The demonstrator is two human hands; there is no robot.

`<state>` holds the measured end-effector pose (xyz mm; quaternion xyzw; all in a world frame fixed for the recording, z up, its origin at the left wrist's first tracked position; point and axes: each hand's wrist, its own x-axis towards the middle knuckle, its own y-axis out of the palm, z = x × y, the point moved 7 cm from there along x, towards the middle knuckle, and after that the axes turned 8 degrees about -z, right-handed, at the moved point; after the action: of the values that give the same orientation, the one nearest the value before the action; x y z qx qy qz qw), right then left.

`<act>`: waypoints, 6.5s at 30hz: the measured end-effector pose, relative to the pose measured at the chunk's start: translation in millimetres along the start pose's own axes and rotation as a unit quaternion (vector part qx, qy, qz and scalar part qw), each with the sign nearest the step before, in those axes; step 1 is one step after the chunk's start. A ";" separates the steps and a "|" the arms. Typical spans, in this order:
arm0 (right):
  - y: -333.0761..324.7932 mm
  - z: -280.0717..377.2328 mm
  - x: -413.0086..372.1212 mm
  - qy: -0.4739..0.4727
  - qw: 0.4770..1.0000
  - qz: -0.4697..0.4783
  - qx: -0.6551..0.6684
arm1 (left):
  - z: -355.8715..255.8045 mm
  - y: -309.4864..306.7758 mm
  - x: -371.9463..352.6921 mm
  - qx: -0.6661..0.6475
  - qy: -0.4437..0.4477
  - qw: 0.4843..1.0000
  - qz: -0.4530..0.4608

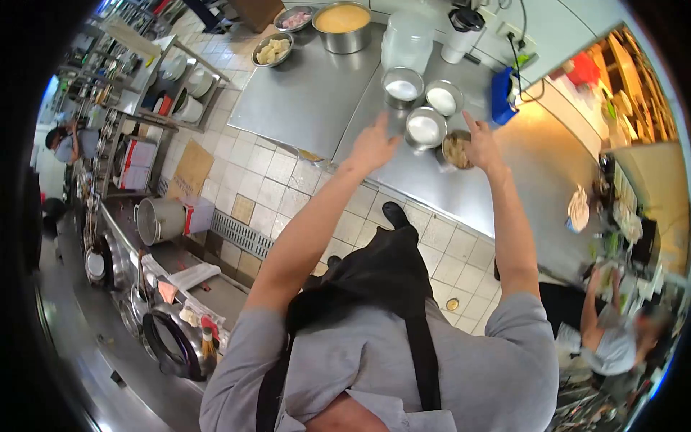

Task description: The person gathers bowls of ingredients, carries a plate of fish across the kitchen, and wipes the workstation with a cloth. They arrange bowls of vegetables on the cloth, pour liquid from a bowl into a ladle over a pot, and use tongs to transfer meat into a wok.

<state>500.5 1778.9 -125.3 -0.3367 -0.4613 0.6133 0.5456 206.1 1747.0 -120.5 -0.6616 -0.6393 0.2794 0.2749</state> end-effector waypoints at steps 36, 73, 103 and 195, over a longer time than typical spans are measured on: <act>152.6 433.1 -175.7 -0.531 0.796 0.259 0.127 | 192.7 -68.8 -599.2 0.018 -0.508 0.734 -0.450; 338.7 893.5 -957.8 -0.897 0.118 0.420 0.064 | 267.9 -57.9 -1138.5 -0.015 -0.758 0.136 -0.638; 402.5 352.7 -360.0 -0.171 0.857 0.454 -0.174 | 300.9 16.9 -972.8 -0.565 -0.468 0.334 -0.592; 262.2 771.7 -596.6 -0.508 0.443 0.739 0.018 | 171.4 -110.5 -912.0 -0.327 -0.304 0.388 -0.806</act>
<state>-194.6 1046.7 -155.6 -0.1679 -0.2217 0.8539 -0.4398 -18.1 840.0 -142.9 0.2535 -0.9564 -0.1215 -0.0787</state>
